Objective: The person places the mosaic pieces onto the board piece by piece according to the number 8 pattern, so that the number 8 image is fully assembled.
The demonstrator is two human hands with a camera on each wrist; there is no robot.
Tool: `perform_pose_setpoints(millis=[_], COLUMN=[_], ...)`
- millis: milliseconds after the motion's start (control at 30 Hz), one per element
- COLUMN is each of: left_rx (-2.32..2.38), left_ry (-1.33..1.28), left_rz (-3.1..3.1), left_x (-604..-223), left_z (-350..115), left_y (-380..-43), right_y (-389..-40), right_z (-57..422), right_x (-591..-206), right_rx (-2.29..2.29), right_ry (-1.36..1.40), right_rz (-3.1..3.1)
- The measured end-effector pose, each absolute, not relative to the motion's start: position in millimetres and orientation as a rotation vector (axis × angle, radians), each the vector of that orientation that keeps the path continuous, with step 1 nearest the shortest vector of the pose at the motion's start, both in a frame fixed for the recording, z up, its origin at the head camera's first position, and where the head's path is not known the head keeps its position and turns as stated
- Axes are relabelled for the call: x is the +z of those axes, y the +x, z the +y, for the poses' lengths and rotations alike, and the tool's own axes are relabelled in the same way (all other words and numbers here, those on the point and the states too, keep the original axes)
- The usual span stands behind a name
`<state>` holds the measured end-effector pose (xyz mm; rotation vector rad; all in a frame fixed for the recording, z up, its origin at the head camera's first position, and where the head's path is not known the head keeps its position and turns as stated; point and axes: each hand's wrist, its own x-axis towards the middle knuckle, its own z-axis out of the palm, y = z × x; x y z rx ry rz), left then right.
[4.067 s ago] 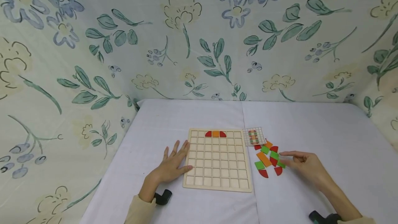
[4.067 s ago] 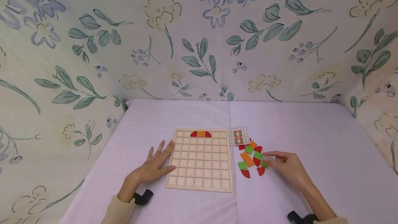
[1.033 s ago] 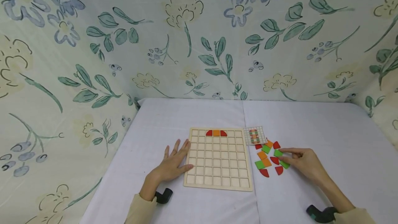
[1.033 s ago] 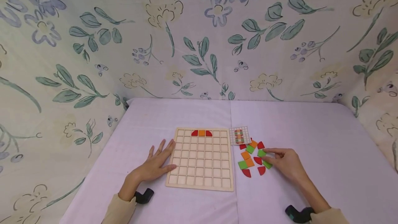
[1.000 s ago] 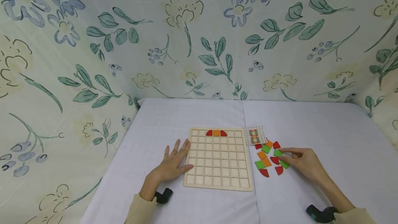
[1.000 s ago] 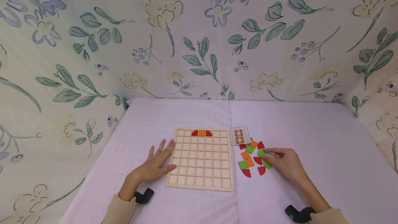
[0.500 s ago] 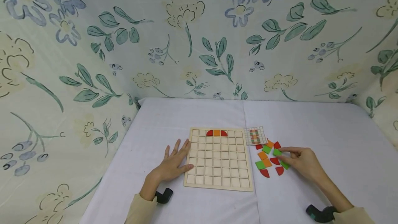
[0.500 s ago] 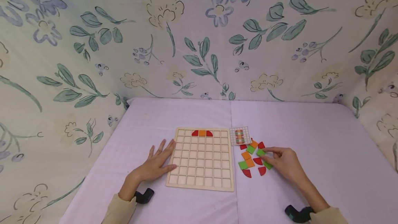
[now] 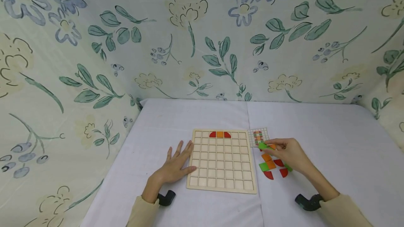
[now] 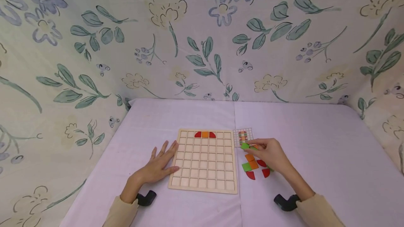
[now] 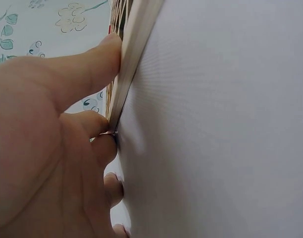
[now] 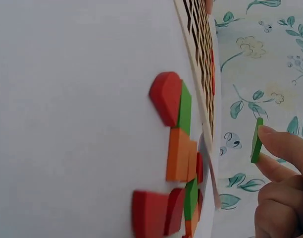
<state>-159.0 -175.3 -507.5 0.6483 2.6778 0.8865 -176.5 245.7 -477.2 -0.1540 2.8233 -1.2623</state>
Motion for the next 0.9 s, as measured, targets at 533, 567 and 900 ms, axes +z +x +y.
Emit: perform_pose_setpoints(millis=[533,567,900], left_rx=[0.785,0.783,0.798], left_ry=[0.586,0.584,0.594], left_rz=[2.678,2.681,2.686], left_x=[-506,-505,-503], left_z=[-176,-176,-176], left_y=[-160,-160,-159], right_y=[-218,-220,-240], right_z=[174,168,122], right_x=[-483,-482,-480], right_rx=[-1.287,-1.284,-1.292], right_ry=[-0.392,-0.418,-0.593], right_rz=[2.724,2.718,2.653])
